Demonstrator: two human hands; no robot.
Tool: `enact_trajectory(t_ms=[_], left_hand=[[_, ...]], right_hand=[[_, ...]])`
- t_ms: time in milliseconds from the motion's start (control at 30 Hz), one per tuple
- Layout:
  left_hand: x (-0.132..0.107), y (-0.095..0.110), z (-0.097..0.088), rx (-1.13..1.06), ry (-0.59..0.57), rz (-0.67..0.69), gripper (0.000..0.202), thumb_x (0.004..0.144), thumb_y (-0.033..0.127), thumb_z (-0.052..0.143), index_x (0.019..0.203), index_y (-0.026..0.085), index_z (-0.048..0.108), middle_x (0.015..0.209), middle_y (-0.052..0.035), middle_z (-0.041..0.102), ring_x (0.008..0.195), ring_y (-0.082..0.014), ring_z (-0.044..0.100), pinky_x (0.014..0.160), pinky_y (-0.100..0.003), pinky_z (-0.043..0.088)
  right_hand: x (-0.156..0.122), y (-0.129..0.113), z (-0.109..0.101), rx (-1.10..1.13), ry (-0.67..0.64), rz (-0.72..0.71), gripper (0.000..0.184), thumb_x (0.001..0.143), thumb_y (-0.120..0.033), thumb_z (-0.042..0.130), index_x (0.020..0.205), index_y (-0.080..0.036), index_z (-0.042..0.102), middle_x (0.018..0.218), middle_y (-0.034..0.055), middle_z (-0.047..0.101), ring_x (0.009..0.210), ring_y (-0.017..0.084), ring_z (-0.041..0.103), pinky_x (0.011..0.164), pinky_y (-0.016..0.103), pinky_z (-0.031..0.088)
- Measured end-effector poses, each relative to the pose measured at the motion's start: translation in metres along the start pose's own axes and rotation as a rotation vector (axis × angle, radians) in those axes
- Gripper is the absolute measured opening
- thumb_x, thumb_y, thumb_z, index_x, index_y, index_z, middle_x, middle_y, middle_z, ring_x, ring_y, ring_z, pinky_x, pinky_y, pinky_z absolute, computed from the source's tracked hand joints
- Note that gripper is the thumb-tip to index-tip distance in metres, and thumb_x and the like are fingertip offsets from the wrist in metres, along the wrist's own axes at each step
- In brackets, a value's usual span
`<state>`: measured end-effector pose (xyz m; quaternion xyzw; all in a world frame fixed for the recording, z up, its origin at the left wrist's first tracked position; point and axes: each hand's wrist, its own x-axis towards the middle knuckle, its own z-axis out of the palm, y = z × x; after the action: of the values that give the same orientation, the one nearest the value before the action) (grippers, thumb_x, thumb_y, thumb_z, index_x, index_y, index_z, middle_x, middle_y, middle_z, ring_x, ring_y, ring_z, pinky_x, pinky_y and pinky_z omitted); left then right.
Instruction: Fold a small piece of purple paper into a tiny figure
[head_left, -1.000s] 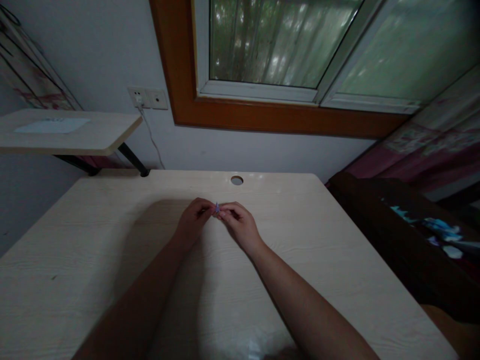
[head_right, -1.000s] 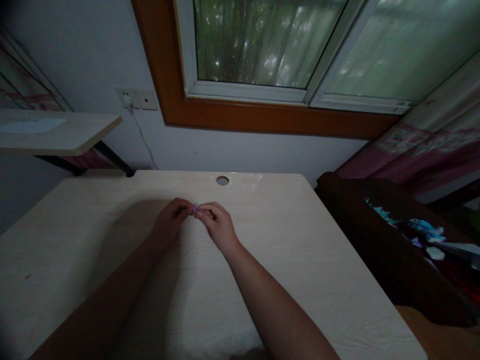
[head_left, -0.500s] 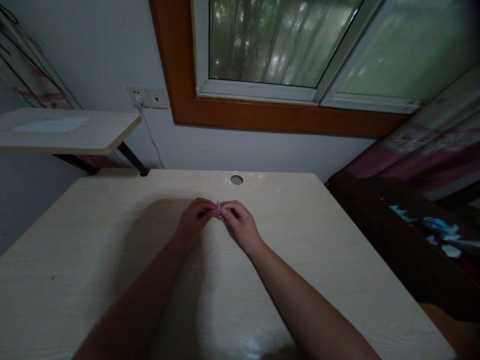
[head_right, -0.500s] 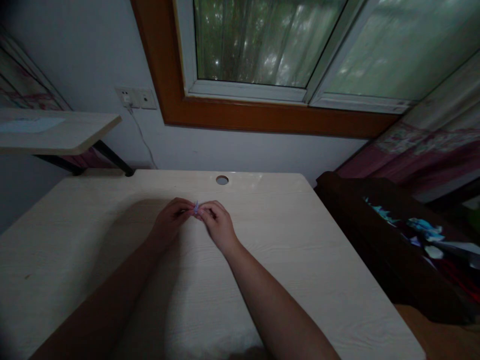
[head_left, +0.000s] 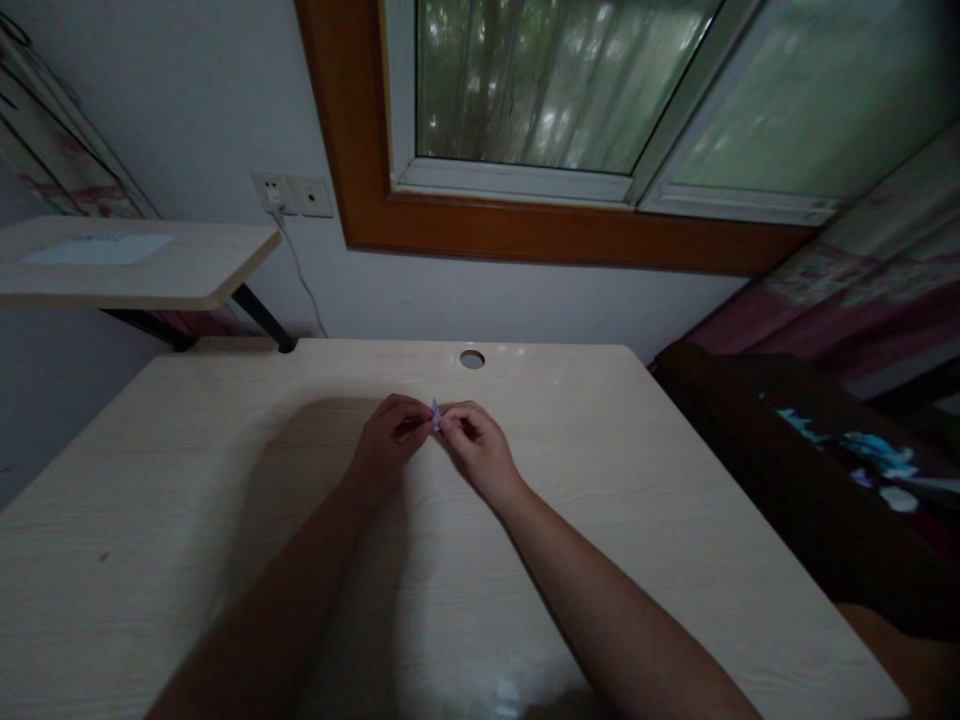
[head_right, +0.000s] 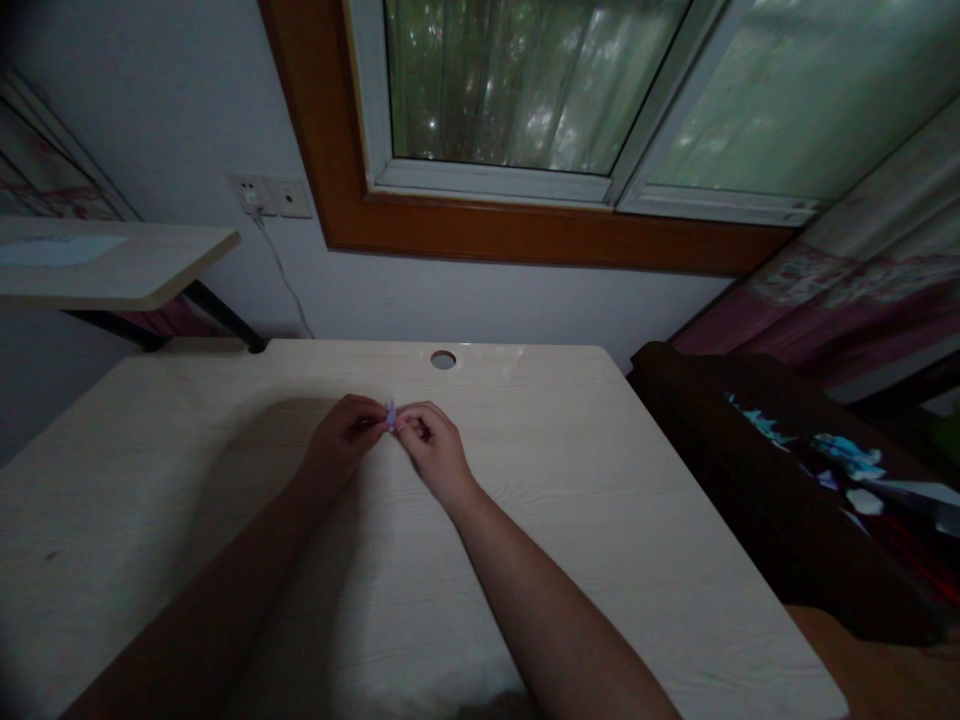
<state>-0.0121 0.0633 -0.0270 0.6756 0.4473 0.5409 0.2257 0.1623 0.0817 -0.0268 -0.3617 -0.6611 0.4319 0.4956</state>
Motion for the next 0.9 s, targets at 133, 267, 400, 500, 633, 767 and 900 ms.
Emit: enact_trajectory(t_ms=[133, 267, 400, 500, 633, 767, 900], left_hand=[[-0.0002, -0.0017, 0.0000, 0.017, -0.012, 0.012, 0.007, 0.088, 0.027, 0.068, 0.091, 0.021, 0.070, 0.098, -0.0054, 0.066, 0.093, -0.0167, 0.065, 0.083, -0.030, 0.055], [-0.0005, -0.0017, 0.0007, 0.007, -0.017, -0.012, 0.006, 0.087, 0.027, 0.068, 0.089, 0.021, 0.069, 0.095, -0.0044, 0.066, 0.090, -0.0161, 0.065, 0.081, -0.029, 0.055], [-0.0019, -0.0022, 0.0025, -0.033, -0.017, -0.124, 0.011, 0.085, 0.028, 0.069, 0.092, 0.021, 0.066, 0.091, -0.0025, 0.067, 0.083, -0.0152, 0.066, 0.078, -0.028, 0.055], [-0.0030, -0.0036, 0.0041, -0.084, -0.016, -0.189, 0.017, 0.083, 0.030, 0.070, 0.096, 0.020, 0.064, 0.094, -0.0033, 0.068, 0.086, -0.0165, 0.067, 0.081, -0.030, 0.056], [-0.0038, -0.0056, 0.0063, -0.186, -0.001, -0.262, 0.029, 0.080, 0.030, 0.073, 0.104, 0.020, 0.062, 0.102, -0.0061, 0.069, 0.092, -0.0177, 0.069, 0.087, -0.033, 0.056], [-0.0042, -0.0076, 0.0073, -0.231, 0.015, -0.302, 0.036, 0.079, 0.030, 0.075, 0.111, 0.020, 0.061, 0.103, -0.0062, 0.070, 0.092, -0.0173, 0.069, 0.087, -0.033, 0.056], [-0.0038, -0.0087, 0.0065, -0.198, -0.004, -0.310, 0.031, 0.079, 0.032, 0.075, 0.106, 0.020, 0.064, 0.097, -0.0044, 0.070, 0.089, -0.0168, 0.069, 0.085, -0.032, 0.056]], right_hand=[[-0.0011, 0.0013, 0.0005, -0.019, 0.030, 0.007, 0.015, 0.089, -0.036, 0.064, 0.086, -0.023, 0.070, 0.093, 0.0048, 0.069, 0.080, 0.018, 0.062, 0.074, 0.030, 0.049], [-0.0031, 0.0066, 0.0018, -0.011, 0.064, 0.049, 0.014, 0.086, -0.036, 0.067, 0.086, -0.023, 0.070, 0.089, 0.0039, 0.070, 0.073, 0.016, 0.060, 0.070, 0.029, 0.048], [-0.0038, 0.0082, 0.0025, -0.020, 0.076, 0.084, 0.012, 0.084, -0.033, 0.068, 0.086, -0.022, 0.070, 0.079, 0.0016, 0.068, 0.069, 0.015, 0.058, 0.067, 0.028, 0.046], [-0.0036, 0.0075, 0.0030, -0.028, 0.080, 0.092, 0.011, 0.083, -0.032, 0.068, 0.085, -0.022, 0.070, 0.075, 0.0005, 0.066, 0.067, 0.015, 0.057, 0.065, 0.027, 0.045], [-0.0034, 0.0071, 0.0034, -0.007, 0.077, 0.106, 0.012, 0.082, -0.033, 0.069, 0.085, -0.021, 0.069, 0.073, -0.0004, 0.063, 0.065, 0.014, 0.055, 0.063, 0.026, 0.045], [-0.0030, 0.0069, 0.0031, -0.006, 0.063, 0.121, 0.014, 0.081, -0.035, 0.069, 0.086, -0.021, 0.069, 0.071, -0.0011, 0.061, 0.064, 0.014, 0.054, 0.063, 0.026, 0.044], [-0.0028, 0.0071, 0.0030, 0.000, 0.064, 0.132, 0.017, 0.081, -0.035, 0.070, 0.089, -0.021, 0.068, 0.070, -0.0017, 0.061, 0.063, 0.013, 0.053, 0.062, 0.025, 0.044]])
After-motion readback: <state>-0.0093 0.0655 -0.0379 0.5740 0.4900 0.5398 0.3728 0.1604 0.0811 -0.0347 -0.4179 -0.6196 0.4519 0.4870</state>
